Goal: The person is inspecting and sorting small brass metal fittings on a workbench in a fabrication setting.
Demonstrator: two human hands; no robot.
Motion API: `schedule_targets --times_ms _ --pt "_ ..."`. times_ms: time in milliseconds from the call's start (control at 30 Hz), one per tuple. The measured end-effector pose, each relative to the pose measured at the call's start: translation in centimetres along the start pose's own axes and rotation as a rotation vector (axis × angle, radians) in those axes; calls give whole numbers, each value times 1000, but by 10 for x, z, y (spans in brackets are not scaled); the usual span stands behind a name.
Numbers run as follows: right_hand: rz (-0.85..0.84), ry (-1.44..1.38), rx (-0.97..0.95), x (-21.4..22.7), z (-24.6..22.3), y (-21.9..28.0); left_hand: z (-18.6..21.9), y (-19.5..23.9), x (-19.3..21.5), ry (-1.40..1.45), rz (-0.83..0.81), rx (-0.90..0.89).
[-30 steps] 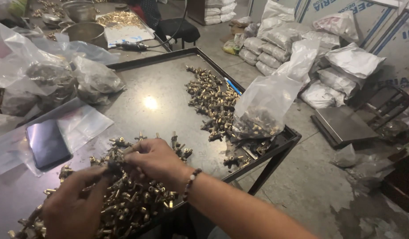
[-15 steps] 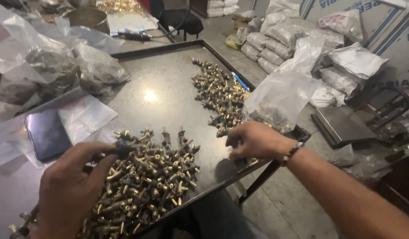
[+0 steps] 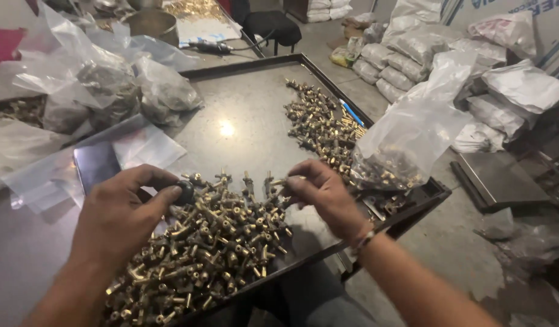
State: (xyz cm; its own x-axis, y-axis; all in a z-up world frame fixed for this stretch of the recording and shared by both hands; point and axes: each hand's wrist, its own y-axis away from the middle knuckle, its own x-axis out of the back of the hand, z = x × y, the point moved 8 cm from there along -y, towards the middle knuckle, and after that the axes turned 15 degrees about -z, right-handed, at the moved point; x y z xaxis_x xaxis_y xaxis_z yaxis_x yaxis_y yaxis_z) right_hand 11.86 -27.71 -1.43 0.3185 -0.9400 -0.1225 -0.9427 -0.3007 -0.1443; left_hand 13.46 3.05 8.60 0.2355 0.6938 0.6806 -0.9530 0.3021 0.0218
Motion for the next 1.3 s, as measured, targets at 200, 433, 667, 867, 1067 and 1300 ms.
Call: schedule_targets --times_ms 200,433,667,867,1067,1300 --pt "-83 -181 128 -59 12 -18 -22 -5 -10 448 11 -52" --pt "-101 -262 80 -81 14 -21 -7 8 -48 539 -2 -180" --pt "-98 -362 72 -78 20 -20 23 20 -45 276 116 -320" --pt "-86 -410 94 -82 8 -18 20 18 -43 233 138 -304" --pt "-107 -276 79 -78 15 -18 18 20 -49 247 80 -211" --pt "-218 -100 191 -87 3 -6 -15 11 -73 703 -176 69"
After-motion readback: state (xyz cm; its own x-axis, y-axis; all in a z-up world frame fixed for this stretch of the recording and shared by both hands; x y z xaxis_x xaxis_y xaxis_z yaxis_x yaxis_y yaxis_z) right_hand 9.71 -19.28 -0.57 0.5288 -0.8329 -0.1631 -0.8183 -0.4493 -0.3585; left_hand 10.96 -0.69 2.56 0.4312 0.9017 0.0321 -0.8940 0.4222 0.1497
